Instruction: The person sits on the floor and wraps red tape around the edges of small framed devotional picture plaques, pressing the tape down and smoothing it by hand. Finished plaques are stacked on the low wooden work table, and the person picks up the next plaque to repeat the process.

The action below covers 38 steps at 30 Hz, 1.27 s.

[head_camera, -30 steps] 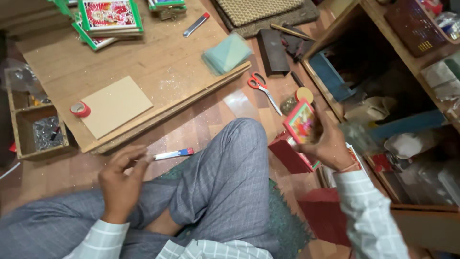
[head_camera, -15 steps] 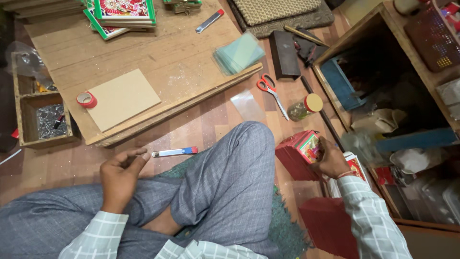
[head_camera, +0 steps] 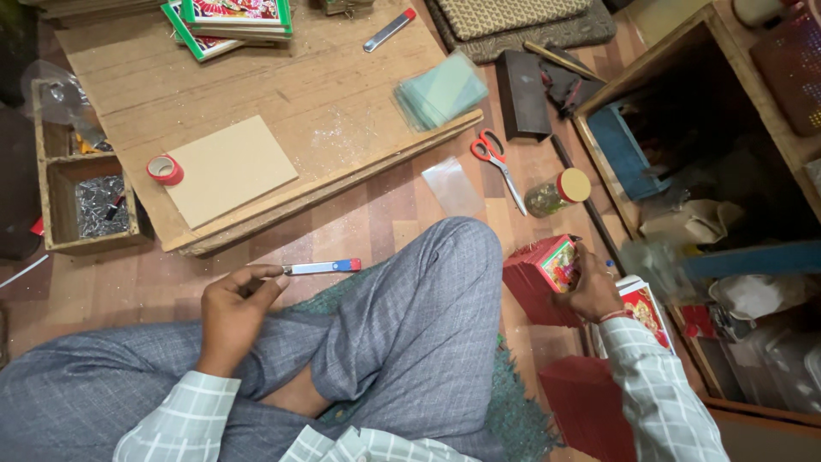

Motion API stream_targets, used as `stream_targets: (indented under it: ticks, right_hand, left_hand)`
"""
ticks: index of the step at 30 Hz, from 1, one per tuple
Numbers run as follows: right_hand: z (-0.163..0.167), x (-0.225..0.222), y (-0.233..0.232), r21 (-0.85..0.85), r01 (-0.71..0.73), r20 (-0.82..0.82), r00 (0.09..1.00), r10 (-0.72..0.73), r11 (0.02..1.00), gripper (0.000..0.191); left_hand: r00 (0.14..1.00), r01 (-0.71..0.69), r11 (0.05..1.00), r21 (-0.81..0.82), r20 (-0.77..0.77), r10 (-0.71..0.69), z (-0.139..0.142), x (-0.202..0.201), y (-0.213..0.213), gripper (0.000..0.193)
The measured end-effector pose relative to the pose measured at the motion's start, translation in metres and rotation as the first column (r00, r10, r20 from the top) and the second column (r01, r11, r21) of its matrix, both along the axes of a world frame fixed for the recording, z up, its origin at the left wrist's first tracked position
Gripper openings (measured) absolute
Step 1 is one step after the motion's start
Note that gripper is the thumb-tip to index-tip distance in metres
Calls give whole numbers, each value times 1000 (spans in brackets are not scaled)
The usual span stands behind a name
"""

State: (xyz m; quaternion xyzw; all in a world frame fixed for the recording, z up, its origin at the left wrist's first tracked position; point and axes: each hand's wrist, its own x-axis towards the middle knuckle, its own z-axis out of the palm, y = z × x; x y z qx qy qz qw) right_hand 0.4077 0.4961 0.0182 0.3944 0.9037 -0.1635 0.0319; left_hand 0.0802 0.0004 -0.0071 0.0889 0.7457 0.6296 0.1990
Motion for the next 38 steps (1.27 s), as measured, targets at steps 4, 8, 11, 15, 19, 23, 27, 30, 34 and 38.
stream_targets:
  ticks: [4, 8, 11, 15, 19, 23, 27, 30, 34, 38]
  right_hand:
    - [-9, 3, 2, 7, 88, 37, 995, -88, 996, 124]
    - [-4, -5, 7, 4, -192, -138, 972, 191, 981, 102]
    - [14, -29, 8, 102, -111, 110, 989, 100, 989, 90]
    - [35, -98, -15, 79, -49, -436, 896, 79, 996, 88]
    - [41, -213, -75, -158, -245, -648, 757, 87, 957, 60]
    - [30, -328, -168, -350, -450, -771, 636, 20, 821, 43]
    - [23, -366, -233, -233, -489, -671, 706, 225, 840, 43]
    - [24, -360, -238, -316, -551, -578, 757, 304, 772, 40]
    - [21, -366, -226, -532, -363, -571, 821, -7, 765, 39]
    - [11, -369, -218, -634, -327, -592, 789, -167, 701, 38]
  left_hand:
    - [1000, -7, 1000, -8, -2, 7, -8, 1, 0, 17]
    - [986, -17, 996, -87, -167, 2, -16, 1, 4, 18]
    - [990, -53, 997, -48, -133, 47, -14, -1, 11, 21]
    - [988, -63, 996, -61, -146, 53, 4, -11, 22, 30]
    - [914, -37, 993, -111, -405, -12, 32, -45, 43, 33]
    - [848, -39, 954, -298, -515, -126, 56, -113, 76, 39]
    - [698, -72, 881, -468, -654, -291, 73, -208, 116, 61]
    - [569, -82, 777, -624, -670, -477, 82, -283, 150, 79]
    - [593, -76, 563, -823, -492, -638, 85, -348, 201, 111]
    - [620, -3, 407, -914, -321, -716, 85, -369, 224, 121]
